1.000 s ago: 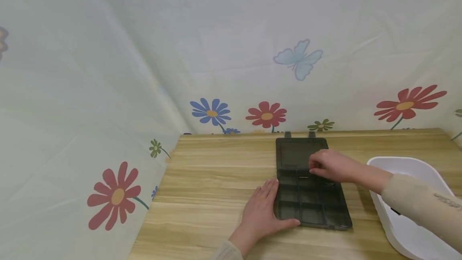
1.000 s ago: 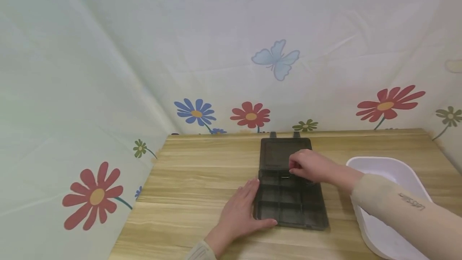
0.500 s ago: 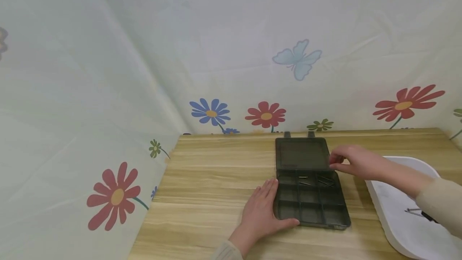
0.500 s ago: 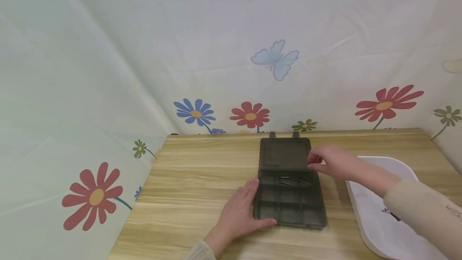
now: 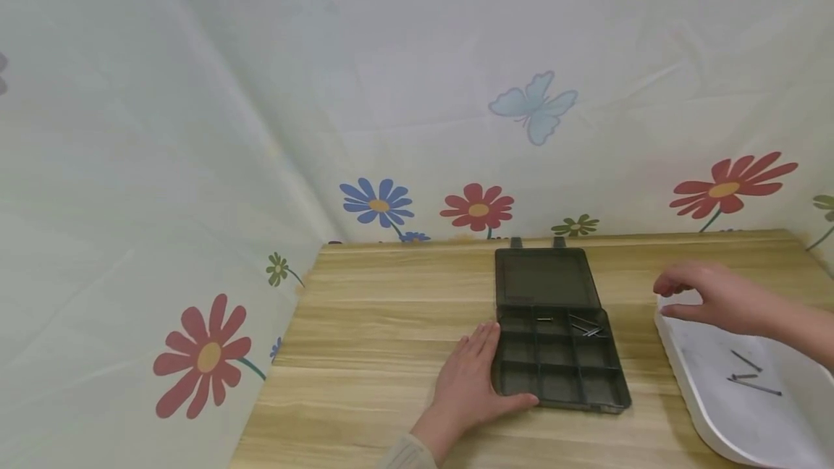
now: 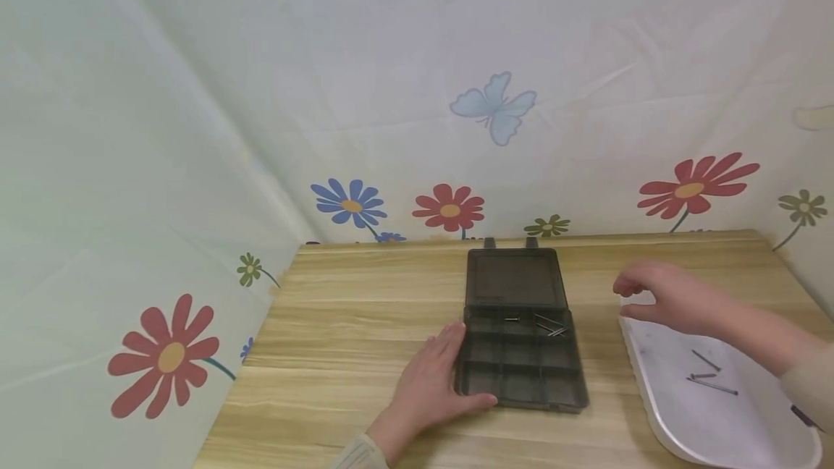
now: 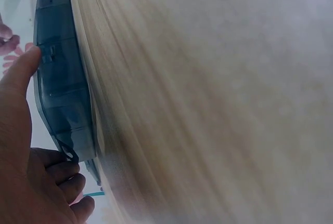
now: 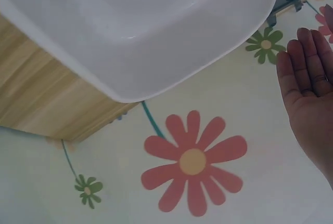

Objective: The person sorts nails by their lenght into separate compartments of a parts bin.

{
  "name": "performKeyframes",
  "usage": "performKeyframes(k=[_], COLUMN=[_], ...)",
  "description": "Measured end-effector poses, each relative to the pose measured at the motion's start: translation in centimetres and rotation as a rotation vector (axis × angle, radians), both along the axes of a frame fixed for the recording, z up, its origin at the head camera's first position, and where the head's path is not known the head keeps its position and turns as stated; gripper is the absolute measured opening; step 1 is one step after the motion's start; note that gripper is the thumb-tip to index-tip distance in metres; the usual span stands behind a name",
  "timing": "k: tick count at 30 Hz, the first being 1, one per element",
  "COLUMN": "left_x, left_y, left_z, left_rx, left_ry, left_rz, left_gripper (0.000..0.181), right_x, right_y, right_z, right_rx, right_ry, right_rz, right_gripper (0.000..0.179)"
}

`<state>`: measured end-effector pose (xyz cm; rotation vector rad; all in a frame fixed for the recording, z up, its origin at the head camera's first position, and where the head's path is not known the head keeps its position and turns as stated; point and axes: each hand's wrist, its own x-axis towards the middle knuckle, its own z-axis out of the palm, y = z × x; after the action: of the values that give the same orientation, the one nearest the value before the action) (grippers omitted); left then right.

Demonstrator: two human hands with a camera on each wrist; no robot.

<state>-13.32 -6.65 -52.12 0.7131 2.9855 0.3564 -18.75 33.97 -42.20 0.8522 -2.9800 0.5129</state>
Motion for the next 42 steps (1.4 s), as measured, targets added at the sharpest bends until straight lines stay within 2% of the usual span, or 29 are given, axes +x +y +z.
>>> performKeyframes(k=[3, 8, 10, 13, 20, 29, 37, 42], left_x=[0.0, 0.0, 0.0, 0.0, 0.0, 0.0, 0.0, 0.0], left_y=[0.0, 0.0, 0.0, -0.1, -0.1, 0.0, 0.0, 0.0], left_z=[0.0, 0.0, -0.1, -0.2, -0.4, -0.3, -0.1, 0.0], left_rx=[0.003, 0.002, 0.002, 0.003, 0.014, 0.009, 0.000, -0.004], left_ry=[0.002, -0.001, -0.002, -0.001, -0.001, -0.020, -0.012, -0.011], left_rz=[-0.003, 0.001, 0.003, 0.004, 0.007, 0.015, 0.014, 0.016], left_gripper=[0.122, 0.122, 0.122, 0.122, 0.123, 0.123, 0.123, 0.122], right_x=[0.4, 1.1, 1.3, 1.6, 2.2, 2.8, 3.2, 3.3], right_y=[0.9, 2.3, 2.6, 3.2, 4.6, 5.6, 6.6, 6.8], right_z=[-0.4, -1.2, -1.3, -1.5, -2.6, -3.5, -4.9, -5.6], right_rx=[0.007, 0.023, 0.042, 0.068, 0.087, 0.119, 0.147, 0.155], right_ry=[0.034, 0.150, 0.147, 0.082, 0.047, -0.076, -0.090, -0.143], right_rz=[-0.005, 0.002, -0.015, -0.050, -0.077, -0.158, -0.171, -0.164], right_gripper=[0.032, 0.037, 0.039, 0.040, 0.046, 0.055, 0.055, 0.054])
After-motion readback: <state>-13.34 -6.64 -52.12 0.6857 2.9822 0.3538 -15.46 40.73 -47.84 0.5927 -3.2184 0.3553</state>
